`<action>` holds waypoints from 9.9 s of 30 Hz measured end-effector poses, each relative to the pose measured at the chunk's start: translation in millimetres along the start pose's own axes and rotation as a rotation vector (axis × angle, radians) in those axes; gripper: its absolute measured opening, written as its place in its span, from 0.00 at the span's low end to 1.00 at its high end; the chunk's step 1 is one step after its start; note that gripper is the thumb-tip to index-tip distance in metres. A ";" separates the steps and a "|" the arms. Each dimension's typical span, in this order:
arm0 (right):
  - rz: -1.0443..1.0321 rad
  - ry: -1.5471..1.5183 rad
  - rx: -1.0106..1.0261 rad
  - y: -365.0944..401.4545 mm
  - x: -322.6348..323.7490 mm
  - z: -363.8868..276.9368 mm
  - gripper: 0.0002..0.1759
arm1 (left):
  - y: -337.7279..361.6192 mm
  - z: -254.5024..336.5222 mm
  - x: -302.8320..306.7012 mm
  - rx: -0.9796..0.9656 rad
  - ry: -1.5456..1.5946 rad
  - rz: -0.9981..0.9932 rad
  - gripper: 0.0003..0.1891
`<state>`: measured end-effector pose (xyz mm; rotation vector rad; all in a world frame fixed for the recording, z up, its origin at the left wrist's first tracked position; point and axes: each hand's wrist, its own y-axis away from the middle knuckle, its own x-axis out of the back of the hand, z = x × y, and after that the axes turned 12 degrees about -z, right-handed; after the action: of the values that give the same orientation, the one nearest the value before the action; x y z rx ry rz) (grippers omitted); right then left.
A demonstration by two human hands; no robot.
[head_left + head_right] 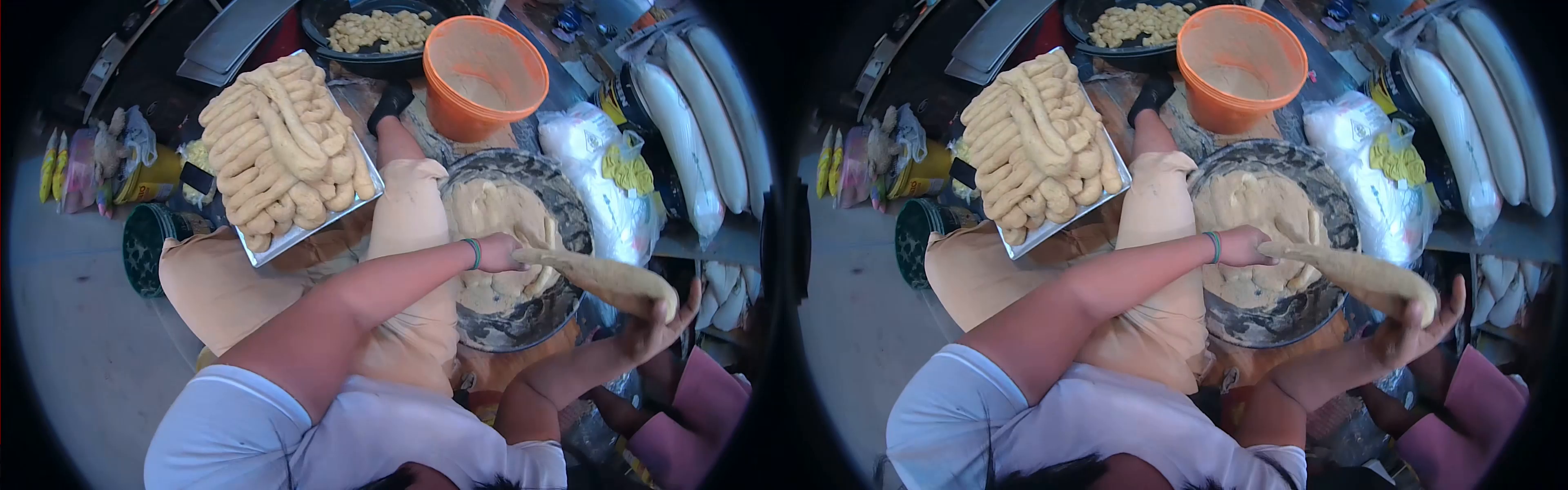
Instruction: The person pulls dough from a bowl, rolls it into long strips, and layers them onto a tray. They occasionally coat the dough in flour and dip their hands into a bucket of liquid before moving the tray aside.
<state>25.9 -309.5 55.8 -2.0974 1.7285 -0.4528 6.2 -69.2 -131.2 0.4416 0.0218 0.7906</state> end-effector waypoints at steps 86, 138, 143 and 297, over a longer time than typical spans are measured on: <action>-0.332 -0.268 -0.922 196.7 -68.4 202.8 0.18 | -19.1 -47.9 0.3 0.111 0.863 0.456 0.12; -0.968 0.900 -0.825 227.0 -145.0 312.0 0.35 | -17.6 -59.2 7.1 0.275 1.149 0.443 0.38; -0.969 -0.076 -1.140 274.3 -145.9 306.3 0.26 | -15.0 -58.3 9.6 0.215 1.076 0.433 0.38; -1.606 0.616 0.347 -10.1 -578.3 117.5 0.28 | 468.1 39.1 19.5 -0.321 0.587 0.665 0.21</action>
<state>-19.2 270.3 -44.7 -2.7081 -0.3393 -1.7239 -292.3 218.5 90.5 -0.1186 0.3027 1.5320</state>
